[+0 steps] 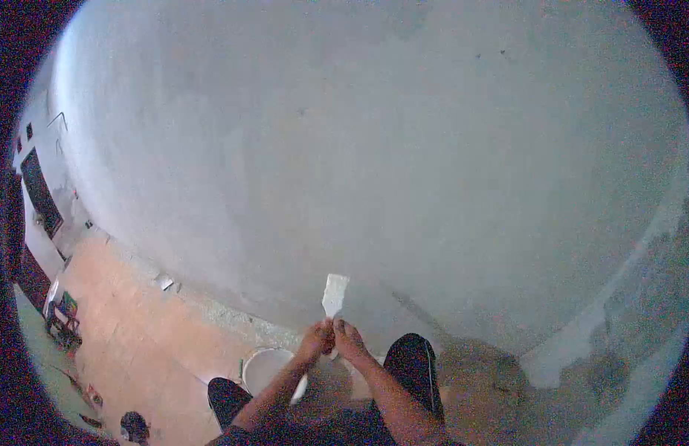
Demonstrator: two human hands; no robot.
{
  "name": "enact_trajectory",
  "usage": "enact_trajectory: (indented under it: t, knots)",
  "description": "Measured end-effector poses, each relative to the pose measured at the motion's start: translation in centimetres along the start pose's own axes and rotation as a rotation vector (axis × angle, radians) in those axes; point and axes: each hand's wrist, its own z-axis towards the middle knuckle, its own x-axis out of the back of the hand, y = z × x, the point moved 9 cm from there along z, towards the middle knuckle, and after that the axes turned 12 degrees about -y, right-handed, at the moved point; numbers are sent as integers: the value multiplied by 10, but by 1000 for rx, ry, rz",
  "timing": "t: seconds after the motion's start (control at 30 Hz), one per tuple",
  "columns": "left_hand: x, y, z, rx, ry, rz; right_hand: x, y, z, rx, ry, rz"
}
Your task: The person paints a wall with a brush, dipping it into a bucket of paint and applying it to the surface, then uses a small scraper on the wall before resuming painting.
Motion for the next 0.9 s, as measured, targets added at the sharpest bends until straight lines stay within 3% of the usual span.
enact_trajectory:
  t: [0.1, 0.2, 0.27, 0.4, 0.47, 0.5, 0.57, 0.77, 0.9]
  knots:
    - [-6, -10, -13, 6, -66, -7, -7, -21, -14, 84, 20, 17]
    - [-2, -24, -14, -49, -74, -184, -16, -2, -8, 90, -24, -30]
    - [-1, -5, -24, -37, -81, -208, -22, -44, -25, 41, -91, 75]
    - [5, 42, -27, -57, -15, -82, -8, -40, -6, 126, -58, -79]
    - [13, 64, -23, -80, -25, -2, -3, -42, 1, 8, -224, 491]
    - [18, 69, -17, -73, -24, -2, 7, -44, 4, 3, -224, 496]
    - [20, 90, -5, -225, -65, -21, 36, -56, 11, 83, -117, 365]
    - [23, 163, 31, -259, 22, 68, 80, -88, 20, 178, 110, 463]
    - [20, 147, 82, -186, -33, 1, 80, -82, 21, 188, 139, 475]
